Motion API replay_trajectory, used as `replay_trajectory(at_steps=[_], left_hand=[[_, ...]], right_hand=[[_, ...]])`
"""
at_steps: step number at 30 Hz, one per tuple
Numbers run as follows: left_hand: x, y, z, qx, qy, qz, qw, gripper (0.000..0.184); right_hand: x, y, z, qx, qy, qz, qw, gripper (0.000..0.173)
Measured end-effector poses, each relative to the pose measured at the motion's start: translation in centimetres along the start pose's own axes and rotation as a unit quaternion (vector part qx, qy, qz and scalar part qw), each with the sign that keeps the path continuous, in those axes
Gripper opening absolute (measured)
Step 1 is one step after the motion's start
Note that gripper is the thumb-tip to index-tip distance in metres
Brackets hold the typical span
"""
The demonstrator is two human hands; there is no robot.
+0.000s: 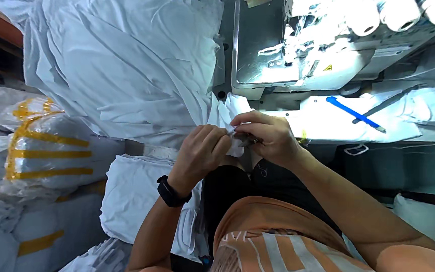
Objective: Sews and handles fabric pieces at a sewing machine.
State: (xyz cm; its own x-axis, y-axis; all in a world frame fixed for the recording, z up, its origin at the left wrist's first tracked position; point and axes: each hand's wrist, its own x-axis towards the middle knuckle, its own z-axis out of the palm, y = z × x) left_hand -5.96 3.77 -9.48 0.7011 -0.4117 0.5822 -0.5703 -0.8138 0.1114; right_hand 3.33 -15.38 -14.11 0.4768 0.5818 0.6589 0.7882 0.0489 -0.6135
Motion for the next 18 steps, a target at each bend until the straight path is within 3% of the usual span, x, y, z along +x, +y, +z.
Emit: replay_trajectory(at_steps=[3, 5, 9, 11, 18], left_hand=[[-0.1, -0.2, 0.0, 0.002, -0.022, -0.004, 1.000, 0.007], [-0.2, -0.7, -0.3, 0.010, -0.082, -0.022, 0.996, 0.010], [-1.2, -2.7, -1.2, 0.036, -0.202, -0.091, 0.974, 0.035], [-1.9, -3.4, -1.7, 0.025, -0.187, -0.111, 0.976, 0.041], [-2.7, -3.2, -0.7, -0.132, -0.026, -0.134, 0.982, 0.012]], right_hand=[[0.1, 0.2, 0.1, 0.085, 0.030, 0.049, 0.995, 0.006], [0.0, 0.0, 0.0, 0.108, 0.040, 0.077, 0.990, 0.005], [-0.3, 0.1, -0.8, 0.090, 0.037, 0.111, 0.989, 0.009], [-0.5, 0.1, -1.2, 0.082, 0.038, 0.125, 0.988, 0.010], [-0.7, 0.2, -1.2, 0.082, 0.043, 0.149, 0.984, 0.010]])
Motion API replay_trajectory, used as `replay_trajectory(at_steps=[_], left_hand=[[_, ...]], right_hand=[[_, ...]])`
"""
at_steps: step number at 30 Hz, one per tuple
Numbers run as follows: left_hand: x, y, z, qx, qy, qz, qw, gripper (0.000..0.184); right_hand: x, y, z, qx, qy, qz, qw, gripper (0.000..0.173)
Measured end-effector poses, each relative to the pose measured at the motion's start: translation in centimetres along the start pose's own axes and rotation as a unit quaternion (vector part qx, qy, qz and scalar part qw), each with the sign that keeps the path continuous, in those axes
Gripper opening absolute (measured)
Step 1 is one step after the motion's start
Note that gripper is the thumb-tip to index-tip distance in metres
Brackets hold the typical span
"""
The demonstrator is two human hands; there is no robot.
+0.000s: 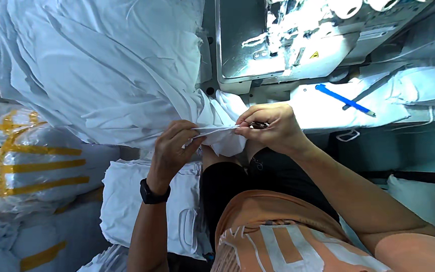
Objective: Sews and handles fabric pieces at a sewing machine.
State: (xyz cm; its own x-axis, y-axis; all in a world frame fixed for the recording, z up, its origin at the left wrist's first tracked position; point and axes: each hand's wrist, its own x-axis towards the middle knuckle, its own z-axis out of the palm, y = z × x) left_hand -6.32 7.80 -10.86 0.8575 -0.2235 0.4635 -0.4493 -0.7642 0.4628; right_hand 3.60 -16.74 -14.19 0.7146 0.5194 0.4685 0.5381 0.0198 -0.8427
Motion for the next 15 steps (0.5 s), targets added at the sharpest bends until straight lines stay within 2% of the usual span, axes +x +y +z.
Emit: replay_trajectory(at_steps=[7, 10, 13, 15], left_hand=[[-1.2, -0.8, 2.2, -0.091, 0.096, -0.024, 0.991, 0.010], [-1.5, -0.7, 3.3, -0.142, 0.145, -0.068, 0.977, 0.013], [-1.3, 0.2, 5.0, -0.257, 0.218, -0.139, 0.931, 0.024], [-0.5, 1.1, 6.4, -0.354, 0.271, -0.201, 0.872, 0.025]], right_hand=[[-0.3, 0.3, 0.3, -0.006, 0.023, 0.006, 1.000, 0.010], [-0.5, 0.6, 0.5, -0.002, 0.042, 0.015, 0.999, 0.011], [-0.7, 0.7, 1.1, -0.009, 0.070, 0.027, 0.997, 0.011], [-1.1, 1.0, 1.2, -0.025, 0.071, 0.023, 0.997, 0.010]])
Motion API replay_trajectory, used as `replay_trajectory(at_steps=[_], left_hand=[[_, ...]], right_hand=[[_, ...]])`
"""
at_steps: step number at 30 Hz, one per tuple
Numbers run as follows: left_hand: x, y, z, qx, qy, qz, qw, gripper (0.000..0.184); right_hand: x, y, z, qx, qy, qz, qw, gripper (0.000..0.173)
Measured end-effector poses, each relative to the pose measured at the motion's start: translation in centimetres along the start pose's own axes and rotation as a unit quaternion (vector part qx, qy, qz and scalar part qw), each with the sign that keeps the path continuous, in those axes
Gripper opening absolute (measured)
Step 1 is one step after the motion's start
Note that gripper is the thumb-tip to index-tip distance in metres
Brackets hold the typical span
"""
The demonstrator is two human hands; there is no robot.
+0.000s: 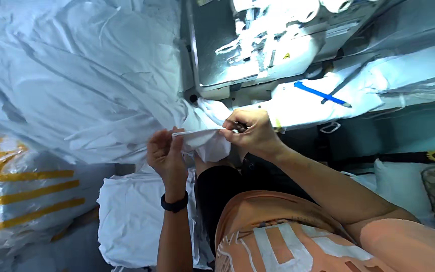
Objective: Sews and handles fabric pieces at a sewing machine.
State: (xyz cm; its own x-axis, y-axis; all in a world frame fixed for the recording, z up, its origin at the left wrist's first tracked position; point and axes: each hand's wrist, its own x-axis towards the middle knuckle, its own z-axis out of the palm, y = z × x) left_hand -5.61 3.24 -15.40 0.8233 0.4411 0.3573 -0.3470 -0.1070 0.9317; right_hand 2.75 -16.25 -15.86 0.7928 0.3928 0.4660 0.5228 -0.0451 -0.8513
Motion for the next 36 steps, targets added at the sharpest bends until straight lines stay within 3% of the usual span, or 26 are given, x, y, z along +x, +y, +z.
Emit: replay_trajectory(at_steps=[2, 5, 8, 11, 13, 16, 19, 22, 25, 28, 36], left_hand=[[0.2, -0.2, 1.9, -0.056, 0.041, -0.046, 0.996, 0.022], [1.2, -0.6, 3.9, -0.050, 0.002, -0.019, 0.999, 0.020], [1.8, -1.8, 5.6, 0.016, -0.119, 0.048, 0.992, 0.020], [1.1, -3.4, 8.2, 0.113, -0.199, 0.057, 0.972, 0.017], [0.3, -4.8, 9.2, 0.167, -0.238, 0.055, 0.955, 0.020], [-0.5, -6.8, 9.5, 0.215, -0.240, 0.051, 0.945, 0.021], [-0.6, -7.5, 9.7, 0.247, -0.223, 0.058, 0.941, 0.018], [-0.7, -7.6, 10.0, 0.280, -0.209, 0.065, 0.935, 0.015], [-0.8, -7.6, 10.4, 0.302, -0.200, 0.067, 0.930, 0.014], [-0.8, -7.8, 10.5, 0.310, -0.190, 0.071, 0.929, 0.015], [-0.9, -8.1, 10.6, 0.317, -0.176, 0.076, 0.929, 0.015]], right_hand=[[-0.4, 0.2, -0.8, -0.040, -0.019, -0.016, 0.999, 0.010], [-1.3, 1.0, -5.4, -0.179, -0.013, 0.007, 0.984, 0.013], [-2.5, 2.4, -12.0, -0.355, 0.032, 0.156, 0.921, 0.022], [-3.3, 3.6, -15.6, -0.388, 0.028, 0.299, 0.871, 0.028], [-4.1, 5.1, -16.4, -0.393, 0.008, 0.261, 0.882, 0.022], [-5.1, 5.8, -16.9, -0.392, -0.031, 0.135, 0.909, 0.016], [-4.8, 4.7, -14.7, -0.326, 0.067, 0.022, 0.943, 0.015], [-4.1, 3.4, -9.4, -0.052, 0.193, 0.106, 0.974, 0.012], [-2.2, 4.5, -4.0, 0.155, 0.291, 0.148, 0.932, 0.016], [-1.1, 6.1, -1.8, 0.186, 0.347, 0.148, 0.907, 0.013], [-1.3, 6.5, -1.4, 0.175, 0.331, 0.139, 0.917, 0.014]])
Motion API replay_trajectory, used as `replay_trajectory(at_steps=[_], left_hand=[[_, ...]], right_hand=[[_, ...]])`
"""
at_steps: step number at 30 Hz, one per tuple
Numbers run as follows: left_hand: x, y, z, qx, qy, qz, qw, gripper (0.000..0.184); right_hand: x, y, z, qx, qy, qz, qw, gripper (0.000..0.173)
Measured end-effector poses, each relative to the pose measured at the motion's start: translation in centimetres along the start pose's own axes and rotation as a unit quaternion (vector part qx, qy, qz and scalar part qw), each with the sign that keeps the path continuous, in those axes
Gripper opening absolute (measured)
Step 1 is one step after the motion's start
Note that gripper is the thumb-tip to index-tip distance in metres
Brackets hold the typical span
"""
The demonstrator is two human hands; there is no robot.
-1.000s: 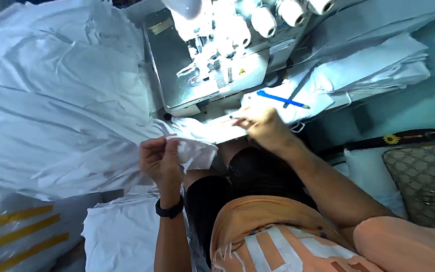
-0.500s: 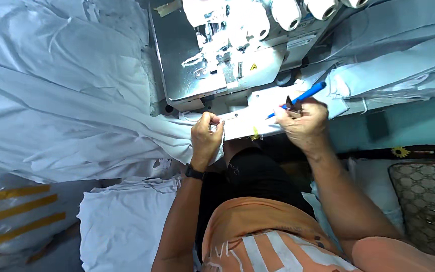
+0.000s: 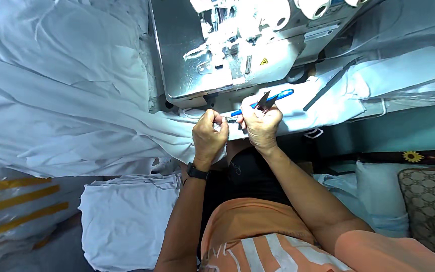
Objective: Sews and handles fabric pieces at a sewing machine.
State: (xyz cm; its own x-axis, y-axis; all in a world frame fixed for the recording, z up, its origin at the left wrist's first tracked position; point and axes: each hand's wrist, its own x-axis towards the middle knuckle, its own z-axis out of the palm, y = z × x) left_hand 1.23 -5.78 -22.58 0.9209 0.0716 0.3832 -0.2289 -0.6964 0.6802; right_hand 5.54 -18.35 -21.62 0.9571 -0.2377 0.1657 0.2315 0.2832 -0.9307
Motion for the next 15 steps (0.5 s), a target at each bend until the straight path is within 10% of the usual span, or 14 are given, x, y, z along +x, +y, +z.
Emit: replay_trajectory(at_steps=[15], left_hand=[[0.17, 0.14, 0.01, 0.010, -0.003, 0.007, 1.000, 0.015]], right_hand=[[0.03, 0.00, -0.19, -0.010, 0.018, 0.005, 1.000, 0.013]])
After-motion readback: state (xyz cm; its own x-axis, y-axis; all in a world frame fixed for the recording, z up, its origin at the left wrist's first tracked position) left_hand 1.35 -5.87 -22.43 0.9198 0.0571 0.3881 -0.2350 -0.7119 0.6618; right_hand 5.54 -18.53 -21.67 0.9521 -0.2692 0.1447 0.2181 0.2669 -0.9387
